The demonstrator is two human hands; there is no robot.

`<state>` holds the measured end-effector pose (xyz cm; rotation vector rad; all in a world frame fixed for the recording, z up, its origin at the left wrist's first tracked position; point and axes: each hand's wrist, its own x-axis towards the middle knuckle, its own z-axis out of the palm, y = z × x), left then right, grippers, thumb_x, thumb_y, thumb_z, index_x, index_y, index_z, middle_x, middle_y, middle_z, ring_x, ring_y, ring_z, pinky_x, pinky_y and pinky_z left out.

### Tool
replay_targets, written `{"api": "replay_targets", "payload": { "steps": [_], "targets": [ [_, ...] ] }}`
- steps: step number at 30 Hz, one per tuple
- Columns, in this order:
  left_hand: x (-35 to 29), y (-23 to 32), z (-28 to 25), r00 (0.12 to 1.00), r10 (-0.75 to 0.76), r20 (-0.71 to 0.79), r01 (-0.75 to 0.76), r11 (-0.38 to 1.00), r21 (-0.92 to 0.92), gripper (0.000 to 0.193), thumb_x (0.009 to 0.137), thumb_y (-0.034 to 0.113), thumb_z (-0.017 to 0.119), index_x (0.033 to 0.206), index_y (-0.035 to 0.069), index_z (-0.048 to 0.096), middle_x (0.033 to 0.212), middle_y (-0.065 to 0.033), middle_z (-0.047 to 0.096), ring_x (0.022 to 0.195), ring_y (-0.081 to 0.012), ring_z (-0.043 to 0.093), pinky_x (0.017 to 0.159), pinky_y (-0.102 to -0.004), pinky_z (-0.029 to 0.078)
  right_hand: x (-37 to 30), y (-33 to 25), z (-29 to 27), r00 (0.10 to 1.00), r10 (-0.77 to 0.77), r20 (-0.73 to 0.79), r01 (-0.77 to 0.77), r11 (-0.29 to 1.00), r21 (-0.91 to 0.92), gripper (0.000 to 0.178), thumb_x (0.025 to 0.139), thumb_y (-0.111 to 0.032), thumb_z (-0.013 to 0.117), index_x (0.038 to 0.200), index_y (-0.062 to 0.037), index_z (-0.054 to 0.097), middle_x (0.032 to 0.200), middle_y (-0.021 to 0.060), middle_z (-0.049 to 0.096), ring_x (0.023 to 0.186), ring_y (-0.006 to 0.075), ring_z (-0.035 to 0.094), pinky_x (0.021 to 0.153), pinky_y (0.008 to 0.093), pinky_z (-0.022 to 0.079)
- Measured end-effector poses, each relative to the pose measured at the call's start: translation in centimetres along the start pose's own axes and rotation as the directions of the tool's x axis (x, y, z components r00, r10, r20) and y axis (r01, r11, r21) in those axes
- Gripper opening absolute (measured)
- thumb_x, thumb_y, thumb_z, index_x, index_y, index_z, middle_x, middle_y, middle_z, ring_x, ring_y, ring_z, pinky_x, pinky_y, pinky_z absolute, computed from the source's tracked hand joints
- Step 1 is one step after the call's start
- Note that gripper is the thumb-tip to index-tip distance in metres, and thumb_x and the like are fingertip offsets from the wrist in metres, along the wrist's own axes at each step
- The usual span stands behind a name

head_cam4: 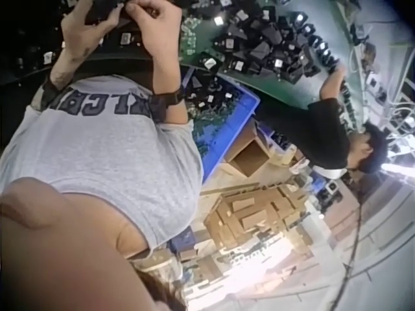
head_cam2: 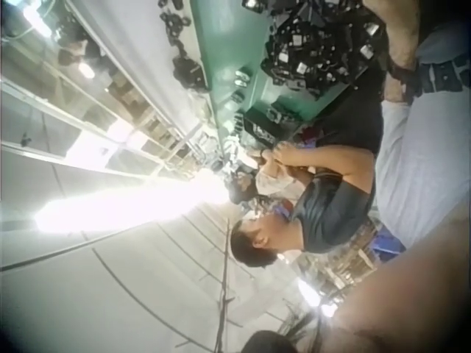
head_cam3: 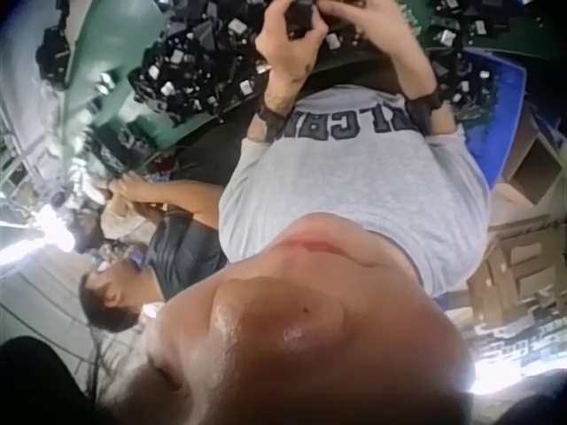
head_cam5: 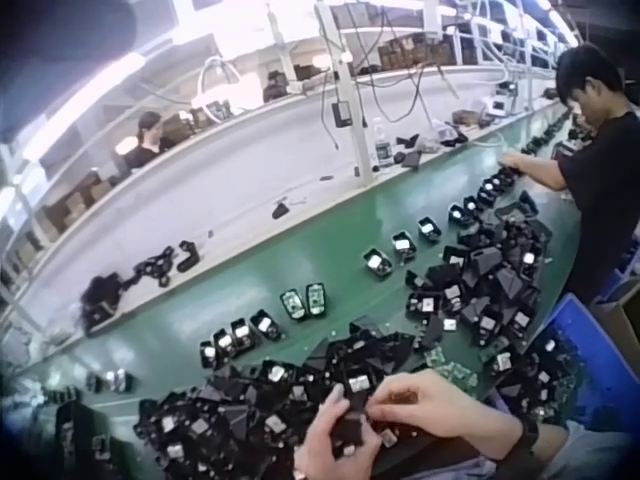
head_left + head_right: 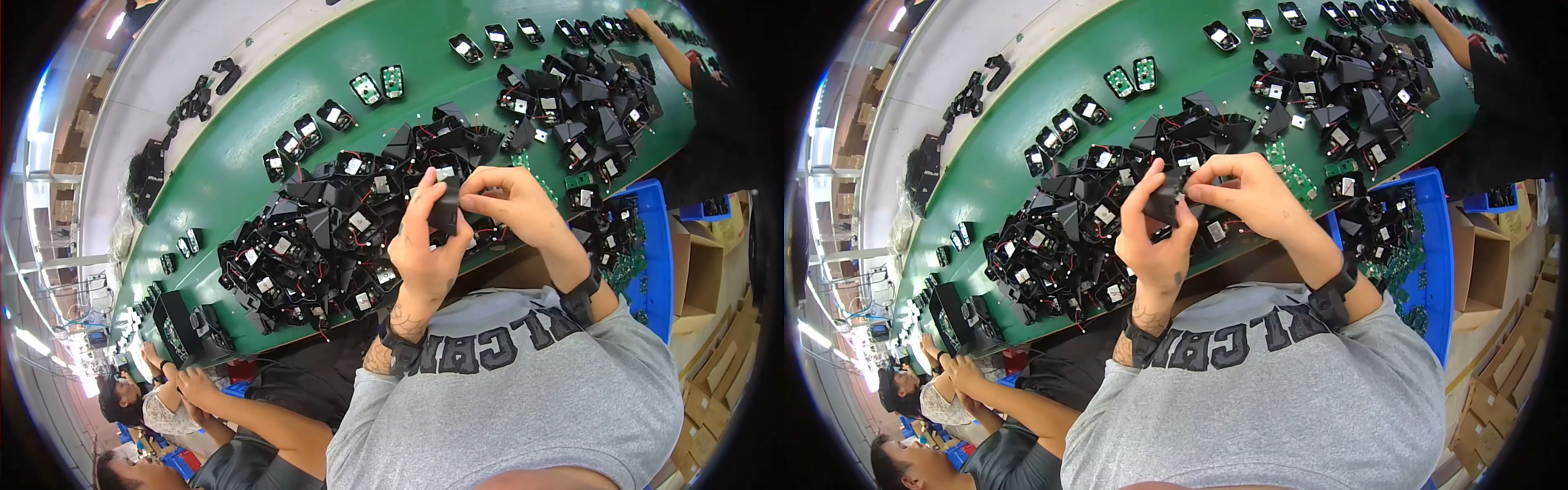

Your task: Assembling circuit boards into black plastic housings on a factory production line.

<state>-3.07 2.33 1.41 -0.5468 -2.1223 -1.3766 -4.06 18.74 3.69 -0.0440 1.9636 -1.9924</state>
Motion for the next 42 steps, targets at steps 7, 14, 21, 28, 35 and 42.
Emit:
{"api": "replay_targets", "payload": {
  "steps": [7,14,21,28,35,42],
  "targets": [
    [0.1,0.3,1.0,0.963,-0.254,-0.092,0.215,0.926,-0.309,0.042,0.082,-0.006,0.063,0.122,-0.005,0.049,0.126,-0.0223,0.059,0.091,-0.0183,0.067,0.073,-0.0263,0.057,0.8,2.2,2.2,0.913,-0.272,-0.306,0.279,0.96,-0.022,0.013,0.072,0.0,0.077,0.084,-0.0034,0.073,0.085,0.0015,0.065,0.073,0.0078,0.055,0.065,0.022,0.042],
    [0.6,0.9,0.1,0.928,-0.365,-0.075,0.304,0.859,-0.412,0.042,0.086,-0.006,0.059,0.125,-0.006,0.046,0.128,-0.0215,0.057,0.103,-0.019,0.062,0.087,-0.0301,0.053,0.6,1.7,3.3,0.729,-0.628,-0.272,0.538,0.772,-0.338,0.016,0.069,0.0,0.078,0.084,-0.003,0.074,0.079,0.0033,0.064,0.084,0.0176,0.057,0.077,0.0291,0.044],
    [1.0,1.7,-0.6,0.887,-0.462,0.001,0.389,0.746,-0.541,0.037,0.089,-0.004,0.054,0.125,-0.004,0.044,0.126,-0.0229,0.057,0.103,-0.0211,0.062,0.084,-0.0309,0.055,0.4,0.2,2.6,0.704,-0.698,-0.129,0.627,0.697,-0.348,0.02,0.068,-0.001,0.076,0.087,-0.0036,0.072,0.085,0.0037,0.063,0.091,0.0204,0.056,0.081,0.0335,0.045],
    [1.3,1.4,-1.8,0.747,-0.599,0.288,0.633,0.509,-0.583,0.031,0.092,0.001,0.054,0.122,-0.003,0.049,0.104,-0.0125,0.061,0.087,-0.017,0.066,0.062,-0.0282,0.062,0.1,-2.5,0.0,0.692,-0.673,0.26,0.646,0.418,-0.638,0.016,0.071,-0.008,0.075,0.086,-0.0045,0.071,0.087,0.0024,0.06,0.096,0.0233,0.055,0.083,0.0357,0.045],
    [1.1,1.9,-2.1,0.751,-0.567,0.339,0.648,0.534,-0.543,0.032,0.092,0.002,0.056,0.122,-0.002,0.05,0.101,-0.0084,0.061,0.084,-0.0132,0.065,0.061,-0.0258,0.062,-0.4,-3.5,0.0,0.819,-0.509,0.264,0.546,0.553,-0.629,0.01,0.072,-0.01,0.074,0.08,-0.0042,0.071,0.084,0.0029,0.06,0.092,0.0216,0.055,0.078,0.0342,0.045],
    [0.7,1.9,-2.2,0.71,-0.582,0.397,0.701,0.532,-0.474,0.034,0.091,0.002,0.057,0.124,0.0,0.049,0.098,-0.0063,0.063,0.084,-0.0114,0.065,0.061,-0.025,0.061,-1.3,-2.6,0.7,0.748,-0.608,0.265,0.539,0.324,-0.777,0.011,0.07,-0.012,0.073,0.073,-0.0061,0.063,0.083,0.0034,0.059,0.087,0.0207,0.055,0.078,0.0341,0.043]
  ]
}}
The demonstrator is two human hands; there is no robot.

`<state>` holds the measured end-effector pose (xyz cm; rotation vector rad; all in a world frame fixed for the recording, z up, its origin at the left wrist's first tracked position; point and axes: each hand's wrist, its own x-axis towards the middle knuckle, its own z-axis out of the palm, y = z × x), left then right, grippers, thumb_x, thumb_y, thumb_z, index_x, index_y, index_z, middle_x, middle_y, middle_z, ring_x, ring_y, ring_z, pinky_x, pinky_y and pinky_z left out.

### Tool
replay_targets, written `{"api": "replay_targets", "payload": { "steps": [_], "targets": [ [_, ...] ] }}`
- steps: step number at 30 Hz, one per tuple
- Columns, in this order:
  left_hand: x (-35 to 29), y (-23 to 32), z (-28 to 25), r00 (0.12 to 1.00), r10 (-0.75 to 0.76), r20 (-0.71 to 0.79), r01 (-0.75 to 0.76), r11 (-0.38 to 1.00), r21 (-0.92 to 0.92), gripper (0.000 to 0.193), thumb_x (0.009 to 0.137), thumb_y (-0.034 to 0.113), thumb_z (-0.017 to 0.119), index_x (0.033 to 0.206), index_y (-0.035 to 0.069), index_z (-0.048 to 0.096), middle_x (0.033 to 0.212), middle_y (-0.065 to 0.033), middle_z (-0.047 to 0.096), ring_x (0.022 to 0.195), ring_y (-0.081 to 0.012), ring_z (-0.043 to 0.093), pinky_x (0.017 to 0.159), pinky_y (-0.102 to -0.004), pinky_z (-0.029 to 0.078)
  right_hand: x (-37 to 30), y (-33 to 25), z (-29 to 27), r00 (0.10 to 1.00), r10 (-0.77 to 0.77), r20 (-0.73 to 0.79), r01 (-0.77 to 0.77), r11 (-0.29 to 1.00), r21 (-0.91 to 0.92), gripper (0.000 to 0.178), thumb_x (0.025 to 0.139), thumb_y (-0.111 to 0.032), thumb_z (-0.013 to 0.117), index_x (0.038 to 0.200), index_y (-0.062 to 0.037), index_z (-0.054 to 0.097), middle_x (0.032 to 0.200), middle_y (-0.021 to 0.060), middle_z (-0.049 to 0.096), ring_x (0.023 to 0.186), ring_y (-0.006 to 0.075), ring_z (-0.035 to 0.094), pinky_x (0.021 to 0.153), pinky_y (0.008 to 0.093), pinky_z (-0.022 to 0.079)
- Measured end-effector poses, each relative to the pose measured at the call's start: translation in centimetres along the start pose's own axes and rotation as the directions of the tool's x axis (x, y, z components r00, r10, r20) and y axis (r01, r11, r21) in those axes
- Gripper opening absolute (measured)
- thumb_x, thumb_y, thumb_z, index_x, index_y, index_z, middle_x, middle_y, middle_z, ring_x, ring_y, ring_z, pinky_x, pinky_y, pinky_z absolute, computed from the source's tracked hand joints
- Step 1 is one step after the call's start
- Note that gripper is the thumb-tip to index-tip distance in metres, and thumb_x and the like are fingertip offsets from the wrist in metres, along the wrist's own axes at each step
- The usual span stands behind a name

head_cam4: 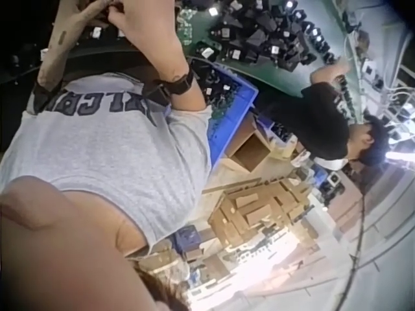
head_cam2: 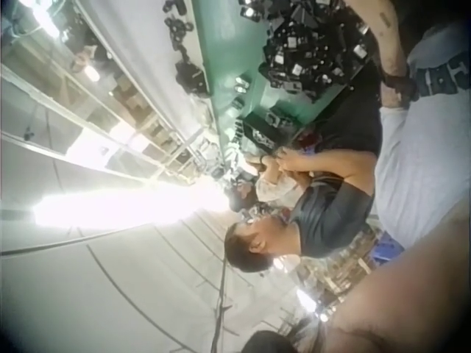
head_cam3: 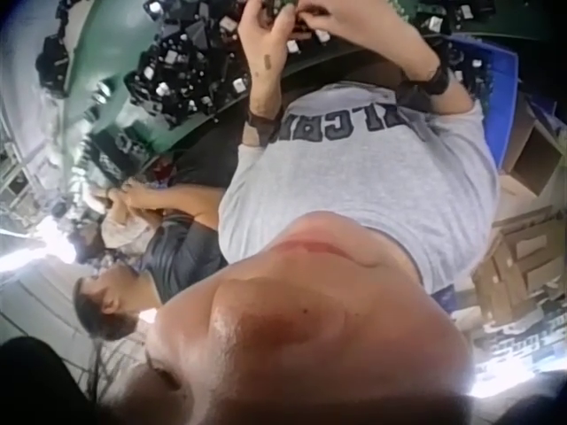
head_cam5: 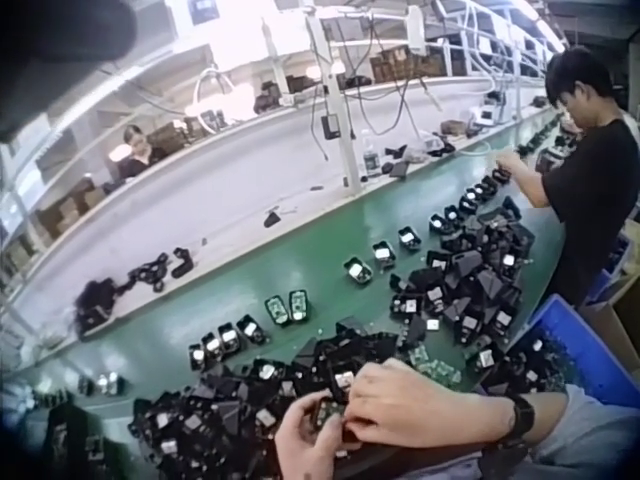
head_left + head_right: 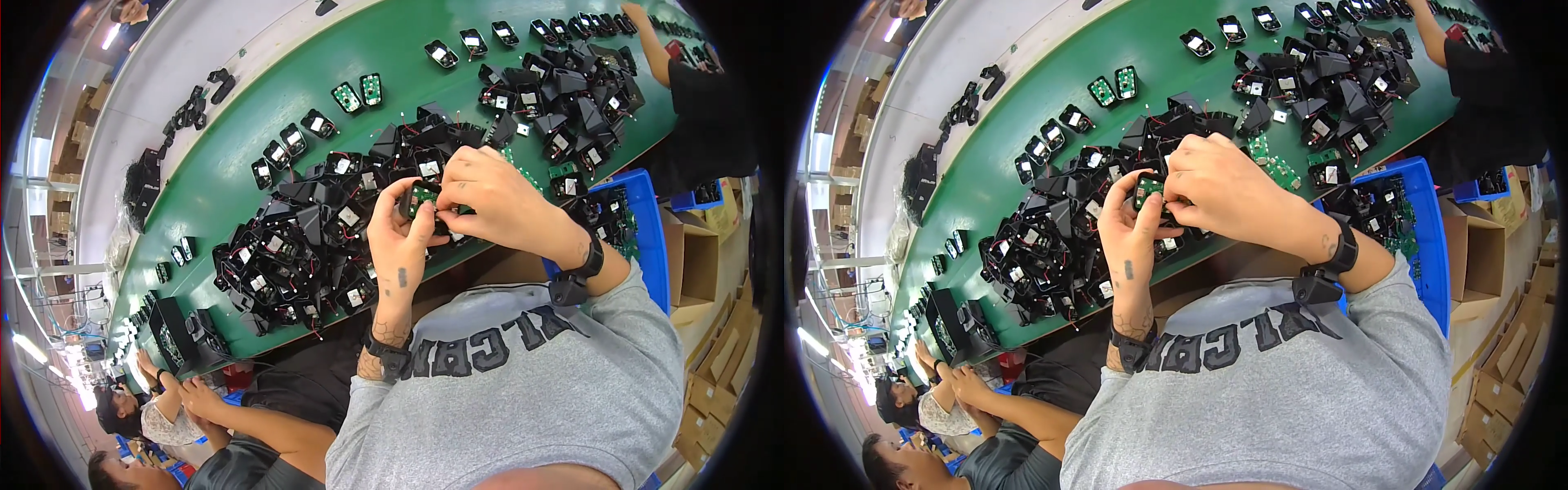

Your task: Assembling circuit boards into black plastic housings on a factory production line.

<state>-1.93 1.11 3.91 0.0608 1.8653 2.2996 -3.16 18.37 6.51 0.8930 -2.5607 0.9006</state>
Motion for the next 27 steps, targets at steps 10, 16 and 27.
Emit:
{"api": "replay_targets", "payload": {
  "steps": [10,16,27],
  "targets": [
    [0.6,0.3,-1.4,0.947,-0.225,0.23,0.222,0.974,0.04,0.031,0.094,0.009,0.056,0.121,-0.005,0.052,0.098,-0.0078,0.063,0.076,-0.014,0.067,0.057,-0.0254,0.061,0.8,1.8,-0.9,0.868,-0.468,0.165,0.492,0.856,-0.159,0.017,0.071,-0.015,0.075,0.076,-0.0071,0.06,0.082,0.0021,0.054,0.084,0.0216,0.053,0.081,0.0375,0.043],
    [-0.2,-0.3,0.6,0.997,0.05,-0.053,-0.055,0.994,-0.094,0.034,0.091,0.001,0.057,0.124,-0.003,0.049,0.108,-0.0111,0.062,0.089,-0.0138,0.064,0.063,-0.026,0.062,-1.3,-0.2,1.0,0.981,0.127,-0.148,-0.088,0.965,0.246,0.013,0.072,-0.007,0.075,0.082,-0.003,0.068,0.084,0.0036,0.059,0.093,0.0229,0.054,0.085,0.0357,0.043],
    [1.4,-3.7,2.2,0.554,0.816,-0.166,-0.73,0.572,0.374,0.034,0.09,-0.006,0.053,0.119,0.004,0.036,0.135,-0.037,0.041,0.118,-0.0442,0.054,0.095,-0.0483,0.049,-1.5,-1.7,3.6,0.868,0.474,0.15,-0.26,0.175,0.95,0.024,0.09,0.0,0.057,0.113,0.0037,0.065,0.11,0.008,0.061,0.108,0.0153,0.056,0.094,0.0289,0.044]
  ]
}}
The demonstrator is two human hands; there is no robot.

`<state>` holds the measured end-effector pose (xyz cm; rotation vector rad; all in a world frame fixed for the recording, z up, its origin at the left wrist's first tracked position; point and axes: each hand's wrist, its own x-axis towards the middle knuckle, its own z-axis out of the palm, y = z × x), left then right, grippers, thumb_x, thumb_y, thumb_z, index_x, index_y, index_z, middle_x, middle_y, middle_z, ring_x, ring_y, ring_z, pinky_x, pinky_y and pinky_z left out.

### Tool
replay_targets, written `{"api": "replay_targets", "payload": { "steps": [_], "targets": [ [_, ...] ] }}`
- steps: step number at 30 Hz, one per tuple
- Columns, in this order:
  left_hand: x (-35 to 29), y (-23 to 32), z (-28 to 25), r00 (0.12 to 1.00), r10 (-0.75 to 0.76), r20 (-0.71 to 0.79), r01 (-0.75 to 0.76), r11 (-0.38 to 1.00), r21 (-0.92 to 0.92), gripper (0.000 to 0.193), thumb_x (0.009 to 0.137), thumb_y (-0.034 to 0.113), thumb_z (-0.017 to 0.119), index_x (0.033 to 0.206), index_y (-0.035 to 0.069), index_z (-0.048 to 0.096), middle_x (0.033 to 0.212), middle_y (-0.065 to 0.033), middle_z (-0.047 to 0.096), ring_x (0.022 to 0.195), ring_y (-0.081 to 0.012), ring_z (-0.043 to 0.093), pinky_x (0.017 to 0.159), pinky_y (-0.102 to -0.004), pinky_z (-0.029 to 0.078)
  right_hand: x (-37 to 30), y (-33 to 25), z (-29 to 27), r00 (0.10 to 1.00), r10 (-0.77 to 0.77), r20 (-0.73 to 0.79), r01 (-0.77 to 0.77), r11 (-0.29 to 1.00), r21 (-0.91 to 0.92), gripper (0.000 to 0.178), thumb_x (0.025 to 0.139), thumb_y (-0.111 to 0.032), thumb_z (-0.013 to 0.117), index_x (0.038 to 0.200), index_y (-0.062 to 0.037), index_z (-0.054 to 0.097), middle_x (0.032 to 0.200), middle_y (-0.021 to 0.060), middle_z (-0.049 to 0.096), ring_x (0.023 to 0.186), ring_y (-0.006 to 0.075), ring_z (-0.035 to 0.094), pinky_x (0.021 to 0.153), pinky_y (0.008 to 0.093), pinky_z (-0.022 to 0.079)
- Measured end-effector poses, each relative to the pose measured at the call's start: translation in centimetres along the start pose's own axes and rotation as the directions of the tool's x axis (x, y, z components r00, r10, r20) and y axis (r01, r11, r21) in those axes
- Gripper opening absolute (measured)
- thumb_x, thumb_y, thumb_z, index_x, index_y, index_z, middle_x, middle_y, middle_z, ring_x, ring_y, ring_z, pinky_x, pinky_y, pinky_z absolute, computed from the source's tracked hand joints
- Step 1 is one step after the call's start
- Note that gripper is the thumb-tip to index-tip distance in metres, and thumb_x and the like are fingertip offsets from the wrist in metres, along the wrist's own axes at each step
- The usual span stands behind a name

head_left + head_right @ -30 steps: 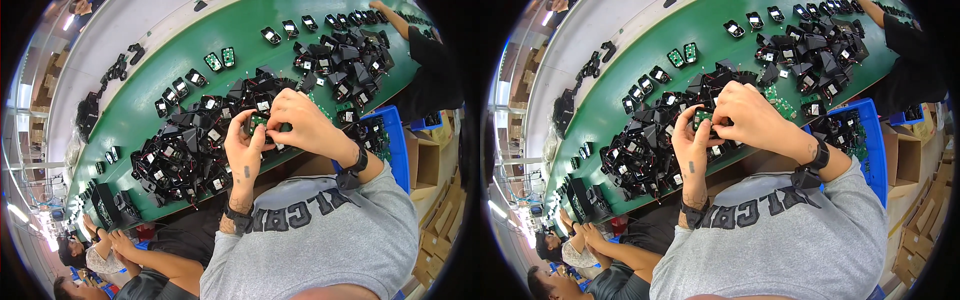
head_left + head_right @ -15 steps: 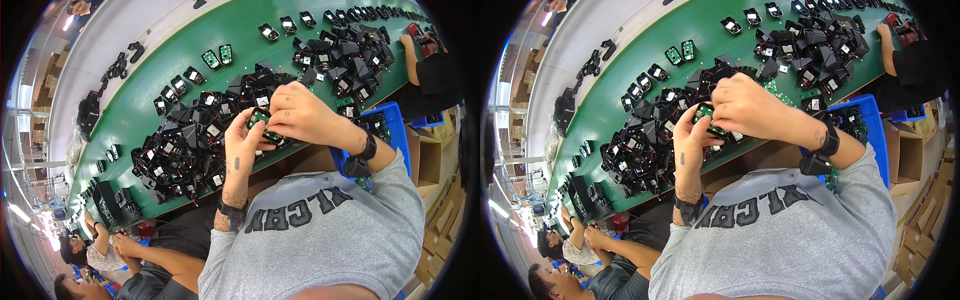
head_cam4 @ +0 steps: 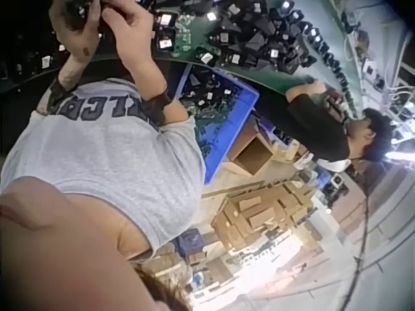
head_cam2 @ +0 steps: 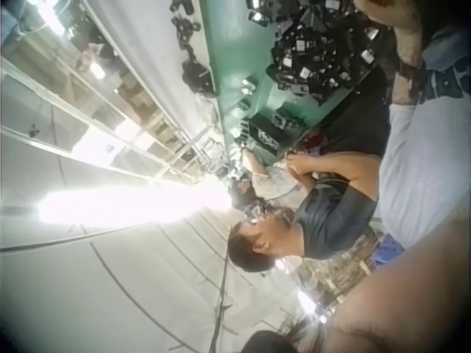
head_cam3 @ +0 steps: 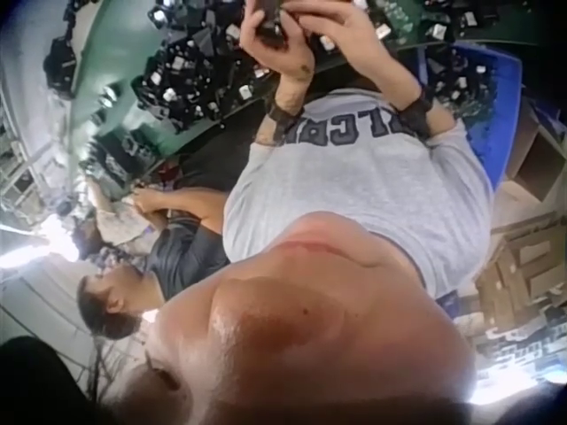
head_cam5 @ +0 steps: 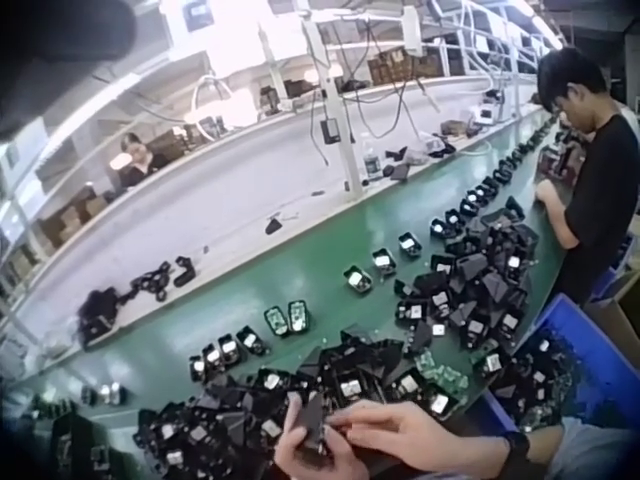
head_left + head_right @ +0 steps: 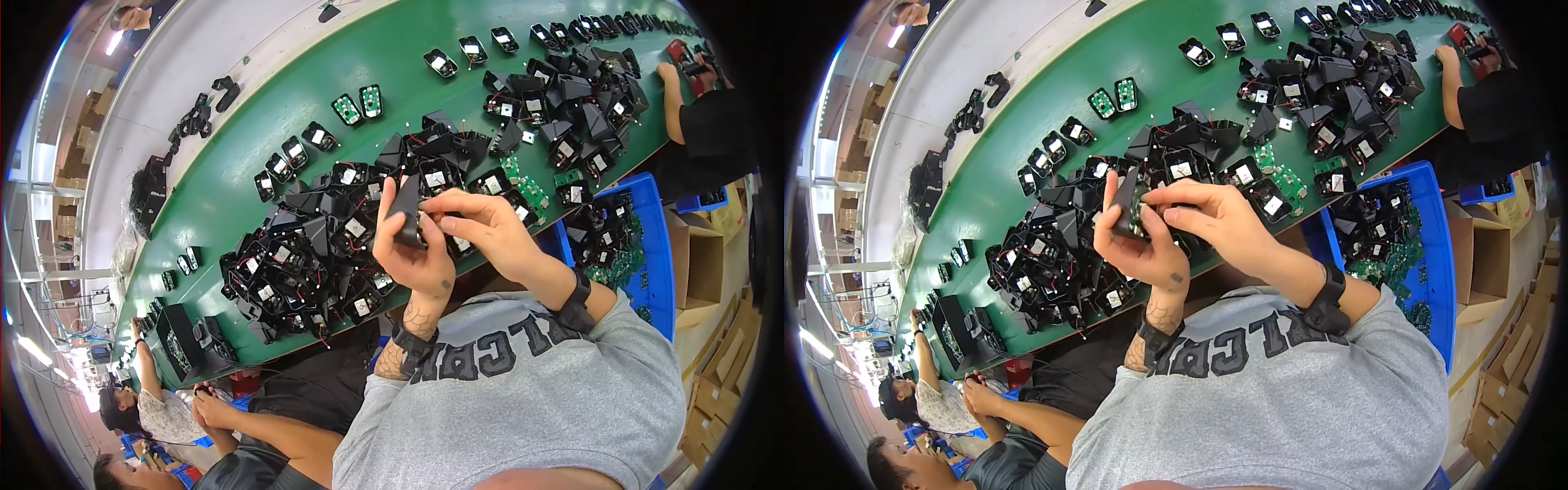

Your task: Assembling circuit boards into black plastic housings on a factory production line.

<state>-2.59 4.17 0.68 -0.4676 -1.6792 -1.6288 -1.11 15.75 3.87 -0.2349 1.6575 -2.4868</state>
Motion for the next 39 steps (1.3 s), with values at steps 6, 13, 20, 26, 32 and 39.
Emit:
{"api": "replay_targets", "payload": {
  "steps": [6,13,20,26,32,39],
  "targets": [
    [1.3,0.8,-0.4,0.881,-0.447,0.152,0.471,0.811,-0.347,0.035,0.094,0.003,0.049,0.125,0.006,0.034,0.131,-0.0286,0.048,0.113,-0.0338,0.06,0.087,-0.041,0.056,-0.1,-3.0,-2.1,0.981,-0.106,0.164,0.189,0.733,-0.654,0.035,0.082,-0.006,0.067,0.117,-0.0026,0.067,0.105,0.0094,0.064,0.094,0.02,0.059,0.086,0.0324,0.046],
    [3.4,0.3,-2.5,0.536,-0.688,0.49,0.844,0.415,-0.34,0.041,0.093,0.008,0.05,0.133,0.002,0.039,0.116,-0.017,0.058,0.095,-0.0252,0.067,0.07,-0.0345,0.062,4.1,-6.6,-4.0,0.715,-0.318,0.622,0.699,0.315,-0.642,0.077,0.061,-0.017,0.083,0.132,-0.0071,0.056,0.132,0.0131,0.055,0.123,0.0319,0.049,0.103,0.0427,0.04],
    [4.2,-1.2,-5.0,0.434,-0.75,0.499,0.896,0.418,-0.152,0.07,0.097,0.023,0.049,0.153,0.008,0.01,0.129,-0.0227,0.052,0.096,-0.0281,0.067,0.072,-0.035,0.059,9.6,-5.4,-3.2,0.726,0.012,0.687,0.674,0.181,-0.716,0.067,0.063,-0.028,0.08,0.121,-0.0024,0.057,0.114,0.0147,0.059,0.107,0.0314,0.055,0.09,0.0378,0.046],
    [3.7,1.2,-8.2,0.632,-0.696,0.341,0.773,0.597,-0.215,0.06,0.098,0.024,0.045,0.148,0.0,0.024,0.125,-0.0261,0.057,0.096,-0.0285,0.068,0.075,-0.0339,0.058,23.6,0.6,-8.4,0.886,-0.116,0.449,0.428,-0.17,-0.888,0.062,0.062,-0.035,0.079,0.108,0.0013,0.058,0.106,0.0169,0.059,0.105,0.0335,0.055,0.089,0.0425,0.047],
    [1.3,6.1,-14.4,0.629,-0.698,0.344,0.769,0.623,-0.143,0.05,0.095,0.021,0.042,0.135,-0.008,0.044,0.112,-0.0256,0.063,0.09,-0.0291,0.069,0.073,-0.0337,0.059,28.0,2.5,-10.3,0.964,0.103,0.246,0.266,-0.327,-0.907,0.065,0.06,-0.035,0.082,0.109,0.0001,0.059,0.11,0.0164,0.059,0.11,0.0339,0.053,0.09,0.0477,0.047],
    [-0.6,5.5,-15.8,0.631,-0.757,0.168,0.768,0.58,-0.272,0.042,0.096,0.019,0.043,0.128,-0.008,0.046,0.107,-0.0261,0.064,0.081,-0.0281,0.07,0.067,-0.032,0.06,30.4,2.1,2.1,0.827,0.272,0.492,0.53,-0.086,-0.844,0.094,0.06,-0.028,0.085,0.139,-0.0042,0.041,0.135,0.0195,0.048,0.127,0.0357,0.044,0.101,0.0469,0.043]
  ]
}}
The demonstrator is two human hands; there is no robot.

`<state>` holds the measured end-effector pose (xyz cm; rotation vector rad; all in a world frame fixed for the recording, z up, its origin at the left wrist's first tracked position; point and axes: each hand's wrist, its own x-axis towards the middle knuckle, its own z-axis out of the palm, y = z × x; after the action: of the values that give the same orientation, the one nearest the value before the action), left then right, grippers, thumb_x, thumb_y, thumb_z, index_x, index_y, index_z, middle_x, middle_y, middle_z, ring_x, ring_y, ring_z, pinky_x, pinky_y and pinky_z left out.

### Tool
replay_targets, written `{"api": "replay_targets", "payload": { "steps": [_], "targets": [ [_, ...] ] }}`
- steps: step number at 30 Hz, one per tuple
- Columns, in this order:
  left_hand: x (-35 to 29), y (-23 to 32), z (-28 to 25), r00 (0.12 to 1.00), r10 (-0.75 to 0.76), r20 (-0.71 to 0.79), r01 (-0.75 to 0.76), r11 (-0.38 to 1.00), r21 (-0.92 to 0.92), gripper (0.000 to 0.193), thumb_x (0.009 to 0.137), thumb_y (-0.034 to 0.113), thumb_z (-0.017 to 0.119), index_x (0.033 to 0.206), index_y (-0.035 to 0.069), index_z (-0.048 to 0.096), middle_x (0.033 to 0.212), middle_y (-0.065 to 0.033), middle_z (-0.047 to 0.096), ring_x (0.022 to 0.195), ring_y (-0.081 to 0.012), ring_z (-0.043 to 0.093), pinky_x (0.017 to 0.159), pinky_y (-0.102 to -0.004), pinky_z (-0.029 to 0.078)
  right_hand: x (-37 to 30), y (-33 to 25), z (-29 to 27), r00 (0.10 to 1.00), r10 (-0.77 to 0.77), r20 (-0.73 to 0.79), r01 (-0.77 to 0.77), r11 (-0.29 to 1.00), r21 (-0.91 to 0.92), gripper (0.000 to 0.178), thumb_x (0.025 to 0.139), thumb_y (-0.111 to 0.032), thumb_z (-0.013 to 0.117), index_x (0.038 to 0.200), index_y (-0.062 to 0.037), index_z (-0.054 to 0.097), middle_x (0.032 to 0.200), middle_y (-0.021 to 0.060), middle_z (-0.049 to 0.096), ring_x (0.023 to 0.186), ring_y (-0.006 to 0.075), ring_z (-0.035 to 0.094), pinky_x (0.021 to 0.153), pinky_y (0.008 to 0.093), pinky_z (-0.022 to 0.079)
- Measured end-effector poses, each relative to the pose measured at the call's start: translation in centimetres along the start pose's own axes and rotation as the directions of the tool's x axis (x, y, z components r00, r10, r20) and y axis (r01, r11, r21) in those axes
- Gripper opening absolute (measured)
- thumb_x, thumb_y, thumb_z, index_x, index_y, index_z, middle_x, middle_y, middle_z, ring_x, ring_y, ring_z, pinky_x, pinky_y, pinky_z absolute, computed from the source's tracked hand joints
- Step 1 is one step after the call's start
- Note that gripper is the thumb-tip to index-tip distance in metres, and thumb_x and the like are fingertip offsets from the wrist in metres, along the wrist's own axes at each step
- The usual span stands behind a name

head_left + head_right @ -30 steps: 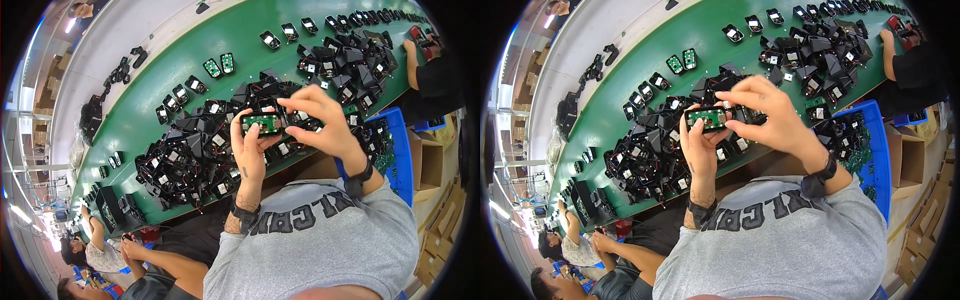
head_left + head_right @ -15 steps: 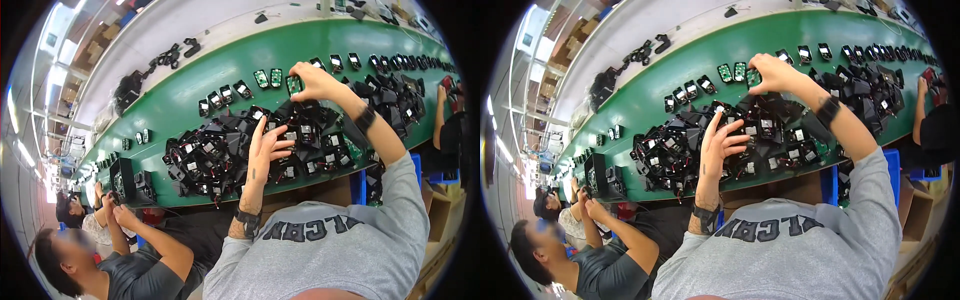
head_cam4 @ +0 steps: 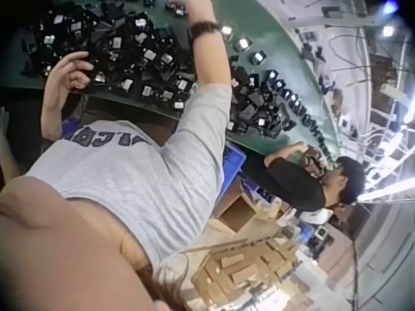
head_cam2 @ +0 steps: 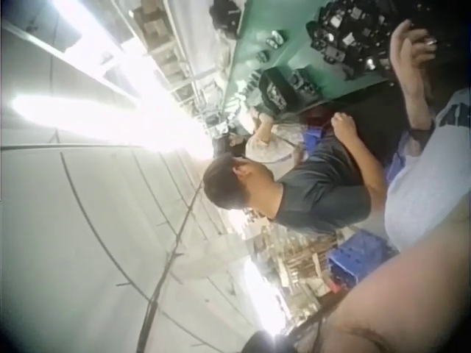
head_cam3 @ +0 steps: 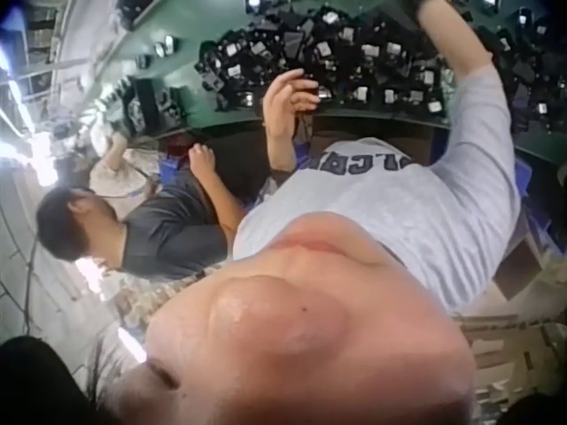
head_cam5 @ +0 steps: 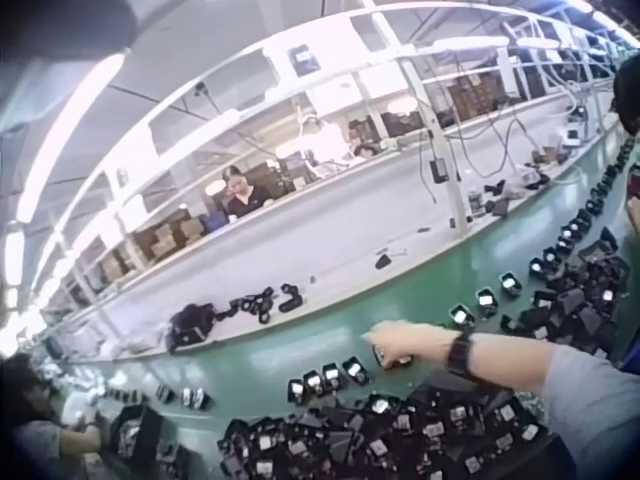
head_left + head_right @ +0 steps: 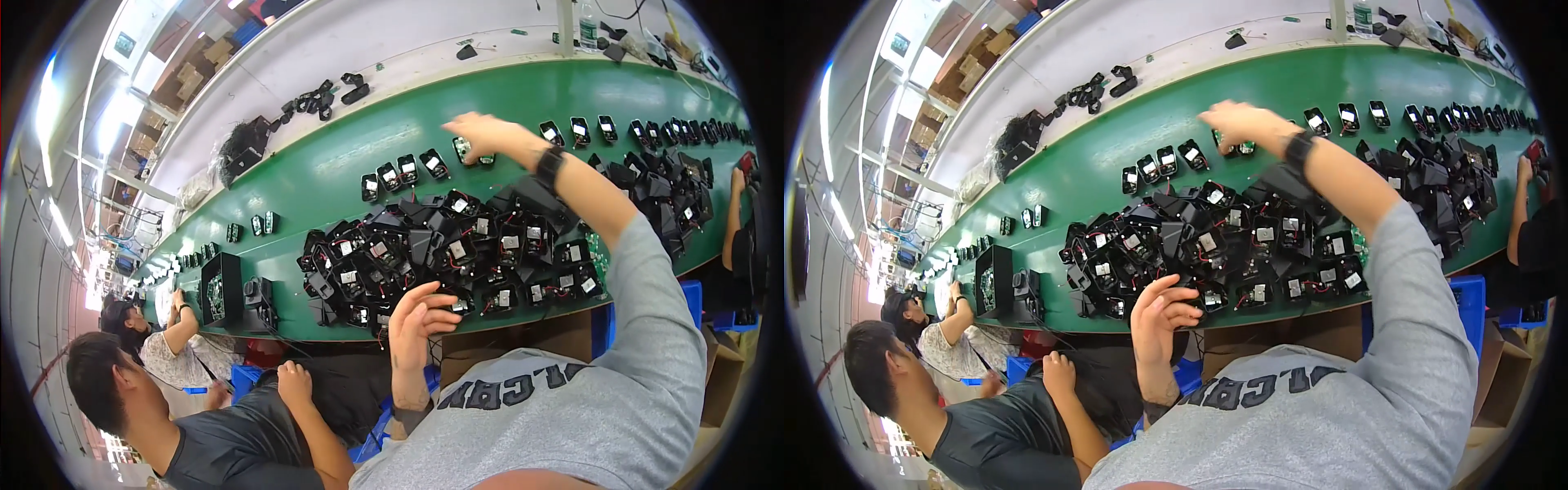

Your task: Assembling circuit boards into black plastic housings on a factory production line.

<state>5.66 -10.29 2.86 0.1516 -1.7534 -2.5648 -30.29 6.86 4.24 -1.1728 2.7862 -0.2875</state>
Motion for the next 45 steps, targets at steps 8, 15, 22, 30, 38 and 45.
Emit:
{"api": "replay_targets", "payload": {
  "steps": [8,15,22,30,38,45],
  "targets": [
    [1.3,-0.9,2.1,0.971,-0.075,0.225,0.08,0.997,-0.013,0.037,0.098,0.017,0.045,0.126,-0.005,0.05,0.107,-0.0227,0.065,0.083,-0.0253,0.07,0.069,-0.0297,0.058,5.7,-2.7,7.5,0.986,-0.146,-0.079,0.125,0.966,-0.228,0.049,0.06,-0.008,0.081,0.105,-0.0019,0.063,0.11,0.0191,0.062,0.095,0.0345,0.066,0.077,0.0429,0.056],
    [3.4,-0.8,2.2,0.991,-0.058,0.124,0.054,0.998,0.04,0.035,0.097,0.016,0.043,0.124,-0.005,0.051,0.104,-0.0216,0.066,0.082,-0.0241,0.07,0.068,-0.0301,0.058,1.6,-2.8,1.1,0.914,-0.324,-0.243,0.257,0.928,-0.271,0.011,0.07,-0.01,0.063,0.069,0.0002,0.068,0.073,0.0192,0.067,0.071,0.038,0.066,0.066,0.0455,0.054],
    [5.8,-1.2,5.1,0.986,0.002,0.165,-0.019,0.995,0.097,0.036,0.098,0.015,0.045,0.127,-0.005,0.051,0.112,-0.0209,0.063,0.093,-0.0253,0.068,0.074,-0.0309,0.057,-5.5,-0.4,-1.9,0.956,-0.21,-0.205,0.212,0.977,-0.015,0.012,0.068,-0.009,0.061,0.072,-0.0025,0.071,0.068,0.0167,0.065,0.064,0.0331,0.063,0.061,0.0386,0.051],
    [6.8,-3.3,8.1,0.943,-0.073,0.325,0.208,0.89,-0.405,0.063,0.102,0.038,0.04,0.151,0.006,0.016,0.137,-0.0217,0.045,0.118,-0.0351,0.056,0.079,-0.0426,0.061,-21.6,-9.2,-2.1,0.883,0.148,-0.445,0.277,0.602,0.749,0.012,0.074,-0.01,0.072,0.083,-0.0017,0.074,0.073,0.0095,0.07,0.066,0.0141,0.065,0.059,0.0272,0.049],
    [4.0,-6.0,11.0,0.779,-0.227,0.585,0.207,0.973,0.103,0.07,0.078,0.005,0.068,0.14,0.003,0.036,0.128,-0.0089,0.049,0.112,-0.0187,0.054,0.09,-0.0312,0.047,-34.6,-8.8,2.3,0.932,0.346,-0.105,-0.056,0.426,0.903,0.017,0.073,-0.005,0.075,0.09,-0.0035,0.076,0.079,0.0094,0.072,0.069,0.0163,0.067,0.065,0.0266,0.051],
    [4.2,-7.4,9.7,0.904,-0.25,0.347,0.3,0.949,-0.097,0.066,0.084,0.032,0.071,0.133,0.004,0.036,0.108,-0.0117,0.057,0.088,-0.0251,0.067,0.063,-0.0385,0.062,-38.2,-4.2,8.6,0.748,0.575,-0.331,-0.503,0.817,0.282,0.043,0.07,-0.015,0.078,0.11,-0.0066,0.068,0.123,0.0056,0.059,0.131,0.0286,0.042,0.105,0.0443,0.037]
  ]
}}
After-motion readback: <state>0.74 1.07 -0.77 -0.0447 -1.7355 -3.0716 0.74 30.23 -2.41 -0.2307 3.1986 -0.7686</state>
